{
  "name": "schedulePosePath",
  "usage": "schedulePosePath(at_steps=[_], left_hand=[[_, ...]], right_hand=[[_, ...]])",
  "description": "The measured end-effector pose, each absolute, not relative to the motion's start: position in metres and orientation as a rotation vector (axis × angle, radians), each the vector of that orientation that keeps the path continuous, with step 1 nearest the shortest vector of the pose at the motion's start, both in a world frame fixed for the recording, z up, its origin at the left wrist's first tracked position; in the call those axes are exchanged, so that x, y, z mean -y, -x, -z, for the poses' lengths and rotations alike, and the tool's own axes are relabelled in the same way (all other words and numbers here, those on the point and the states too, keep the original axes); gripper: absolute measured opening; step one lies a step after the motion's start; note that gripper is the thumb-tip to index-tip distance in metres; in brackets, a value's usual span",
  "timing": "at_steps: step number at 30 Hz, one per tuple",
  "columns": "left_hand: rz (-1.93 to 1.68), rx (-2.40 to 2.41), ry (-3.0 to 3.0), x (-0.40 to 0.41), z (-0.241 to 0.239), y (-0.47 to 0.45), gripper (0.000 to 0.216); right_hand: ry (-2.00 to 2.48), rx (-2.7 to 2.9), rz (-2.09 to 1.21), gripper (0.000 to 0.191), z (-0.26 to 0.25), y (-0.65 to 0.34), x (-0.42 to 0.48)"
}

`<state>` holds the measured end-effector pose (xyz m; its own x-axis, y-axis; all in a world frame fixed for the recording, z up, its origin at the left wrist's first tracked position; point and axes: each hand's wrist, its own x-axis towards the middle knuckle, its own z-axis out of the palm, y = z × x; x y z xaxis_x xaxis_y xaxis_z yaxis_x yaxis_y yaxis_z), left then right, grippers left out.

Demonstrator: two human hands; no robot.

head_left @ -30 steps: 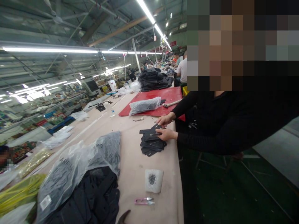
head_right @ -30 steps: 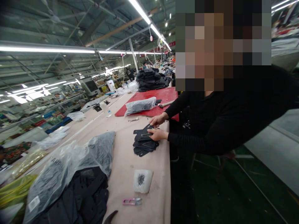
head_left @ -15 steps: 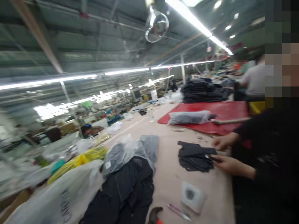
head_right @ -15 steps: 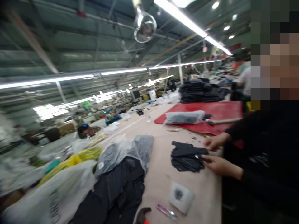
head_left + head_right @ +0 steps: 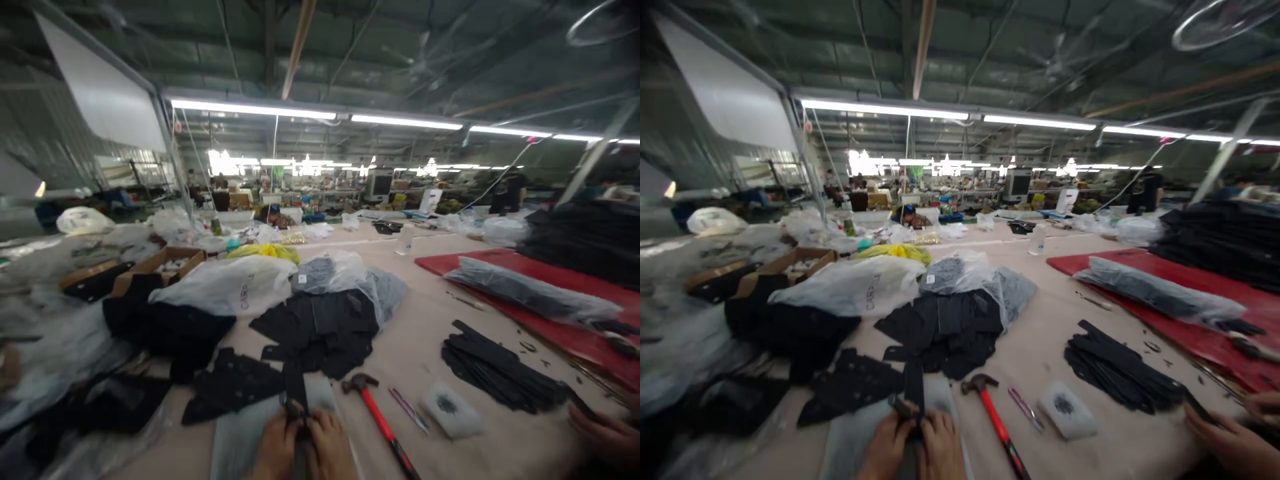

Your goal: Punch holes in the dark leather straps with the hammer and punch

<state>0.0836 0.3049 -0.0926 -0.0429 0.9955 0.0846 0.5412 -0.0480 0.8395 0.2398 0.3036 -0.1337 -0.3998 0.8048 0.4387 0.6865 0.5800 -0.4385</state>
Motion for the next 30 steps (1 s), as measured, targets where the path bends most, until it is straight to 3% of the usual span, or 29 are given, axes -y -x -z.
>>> schedulePosePath(at_steps=[6, 17, 24, 30], left_hand=[[-1.151, -1.557, -1.474, -0.308, 0.132, -0.077, 0.022], [-1.334, -1.620, -1.204, -0.321, 0.141, -0.069, 0.023], [-1.304, -1.712, -1.252, -0.321, 0.140, -0.075, 0.029], [-1.354, -1.973, -1.058, -0.321, 0.135, -0.077, 0.032]], right_hand=[[1.380, 2.251, -0.342, 0.032, 0.126, -0.236, -0.288], [1.388, 2.280, -0.385, 0.031, 0.121, -0.241, -0.295], [1.521, 2.196, -0.496, 0.020, 0.109, -0.236, -0.319], [1.612, 2.123, -0.441, 0.042, 0.101, -0.216, -0.348]])
